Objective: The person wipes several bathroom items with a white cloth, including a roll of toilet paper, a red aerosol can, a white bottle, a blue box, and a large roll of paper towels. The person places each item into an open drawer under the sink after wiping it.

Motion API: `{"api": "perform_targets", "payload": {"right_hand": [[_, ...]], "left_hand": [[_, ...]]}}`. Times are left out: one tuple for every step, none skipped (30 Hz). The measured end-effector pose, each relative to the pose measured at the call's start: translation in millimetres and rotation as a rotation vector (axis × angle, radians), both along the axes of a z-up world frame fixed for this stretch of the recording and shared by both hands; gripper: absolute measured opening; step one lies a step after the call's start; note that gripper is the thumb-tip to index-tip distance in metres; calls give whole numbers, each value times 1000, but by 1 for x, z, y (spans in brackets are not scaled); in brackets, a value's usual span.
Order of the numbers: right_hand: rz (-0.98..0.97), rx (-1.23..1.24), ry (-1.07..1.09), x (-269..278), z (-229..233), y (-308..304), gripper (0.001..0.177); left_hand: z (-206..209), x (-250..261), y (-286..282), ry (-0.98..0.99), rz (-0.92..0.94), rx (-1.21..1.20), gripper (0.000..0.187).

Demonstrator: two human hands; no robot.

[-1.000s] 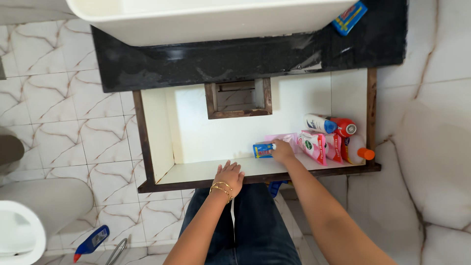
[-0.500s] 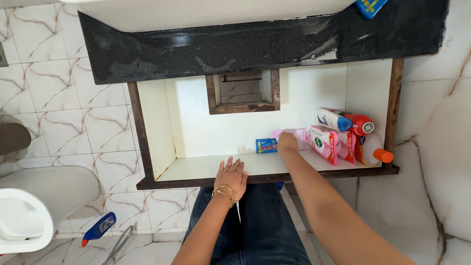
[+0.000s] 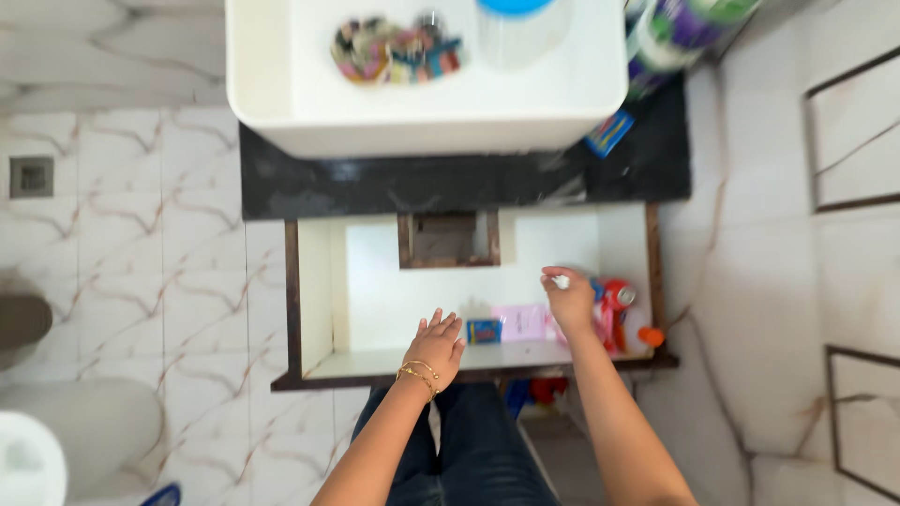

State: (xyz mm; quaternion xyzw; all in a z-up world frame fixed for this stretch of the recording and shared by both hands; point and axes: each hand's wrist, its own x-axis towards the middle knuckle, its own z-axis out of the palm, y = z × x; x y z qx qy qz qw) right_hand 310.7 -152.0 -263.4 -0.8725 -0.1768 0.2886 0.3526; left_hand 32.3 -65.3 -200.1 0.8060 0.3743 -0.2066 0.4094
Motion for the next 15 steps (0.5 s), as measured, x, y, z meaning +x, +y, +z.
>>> {"api": "perform_targets", "payload": {"right_hand": [[22, 102, -132, 12, 19, 10, 17], [43, 205, -264, 22, 35, 20, 17], [-23, 235, -259, 32, 46, 29, 19], [-89, 266, -252, 46, 54, 39, 21], [-155, 292, -243, 59, 60, 49, 22], [-180, 299, -279, 73, 64, 63, 25], [-204, 304, -314, 88, 65, 74, 27], [-228, 309, -349, 103, 65, 84, 30], [-176, 279, -413, 115, 64, 93, 34], [-124, 250, -478, 128, 61, 101, 38], [-73, 218, -538, 139, 57, 108, 43], [-36, 155, -547, 150, 53, 117, 50], [1, 92, -556, 162, 50, 126, 57], [37, 30, -565, 175, 48, 137, 64], [68, 8, -557, 185, 48, 147, 72]], "left_hand": [[12, 5, 7, -22, 19, 0, 51], [23, 14, 15, -84, 35, 22, 51], [32, 23, 23, -144, 51, 42, 51], [39, 32, 32, -204, 66, 62, 51], [47, 41, 39, -241, 73, 84, 50], [53, 51, 47, -279, 80, 107, 50], [58, 60, 52, -317, 88, 127, 50], [63, 69, 57, -335, 97, 132, 50], [67, 75, 60, -347, 107, 134, 49], [70, 79, 62, -360, 118, 136, 49], [72, 80, 62, -358, 133, 123, 49], [73, 81, 61, -356, 148, 111, 49], [73, 82, 60, -354, 162, 99, 48], [71, 83, 60, -355, 169, 95, 48], [69, 80, 59, -353, 175, 91, 47]]}}
